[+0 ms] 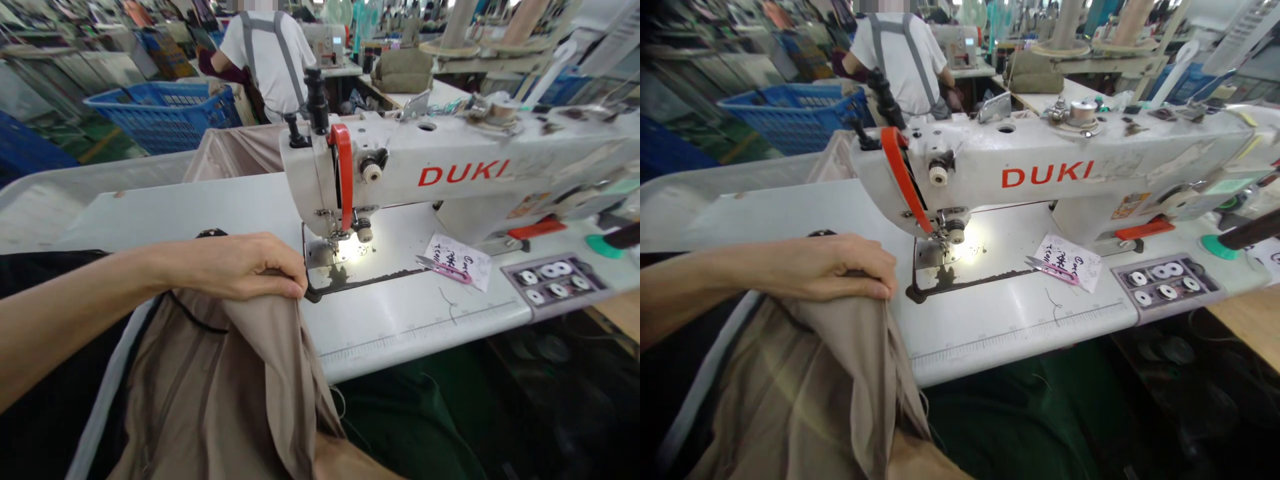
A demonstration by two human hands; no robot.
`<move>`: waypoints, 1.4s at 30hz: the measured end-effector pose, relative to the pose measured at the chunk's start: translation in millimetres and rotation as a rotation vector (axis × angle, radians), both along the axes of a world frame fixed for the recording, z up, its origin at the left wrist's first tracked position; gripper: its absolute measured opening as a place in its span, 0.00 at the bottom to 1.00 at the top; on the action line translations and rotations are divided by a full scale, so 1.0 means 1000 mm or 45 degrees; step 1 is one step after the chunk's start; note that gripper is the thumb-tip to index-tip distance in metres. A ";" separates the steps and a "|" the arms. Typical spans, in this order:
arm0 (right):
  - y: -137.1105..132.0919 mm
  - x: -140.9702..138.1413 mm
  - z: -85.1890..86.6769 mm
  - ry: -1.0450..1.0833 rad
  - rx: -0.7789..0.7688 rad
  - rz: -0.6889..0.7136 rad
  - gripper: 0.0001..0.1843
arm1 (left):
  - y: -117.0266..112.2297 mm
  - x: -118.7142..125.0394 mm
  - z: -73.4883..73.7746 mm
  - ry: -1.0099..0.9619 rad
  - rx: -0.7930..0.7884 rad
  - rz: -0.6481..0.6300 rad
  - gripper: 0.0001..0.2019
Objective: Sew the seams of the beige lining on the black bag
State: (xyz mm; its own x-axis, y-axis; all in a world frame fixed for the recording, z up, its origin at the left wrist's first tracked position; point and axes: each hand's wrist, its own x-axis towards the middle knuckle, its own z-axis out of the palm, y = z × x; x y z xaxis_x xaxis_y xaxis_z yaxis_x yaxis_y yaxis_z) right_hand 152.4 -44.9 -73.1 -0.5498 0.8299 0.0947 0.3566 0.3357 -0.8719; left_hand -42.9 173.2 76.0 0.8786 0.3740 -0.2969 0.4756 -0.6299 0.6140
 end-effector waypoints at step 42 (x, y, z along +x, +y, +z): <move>0.100 0.002 0.040 0.909 -0.718 -0.638 0.18 | 0.007 0.009 -0.027 0.017 0.082 -0.022 0.10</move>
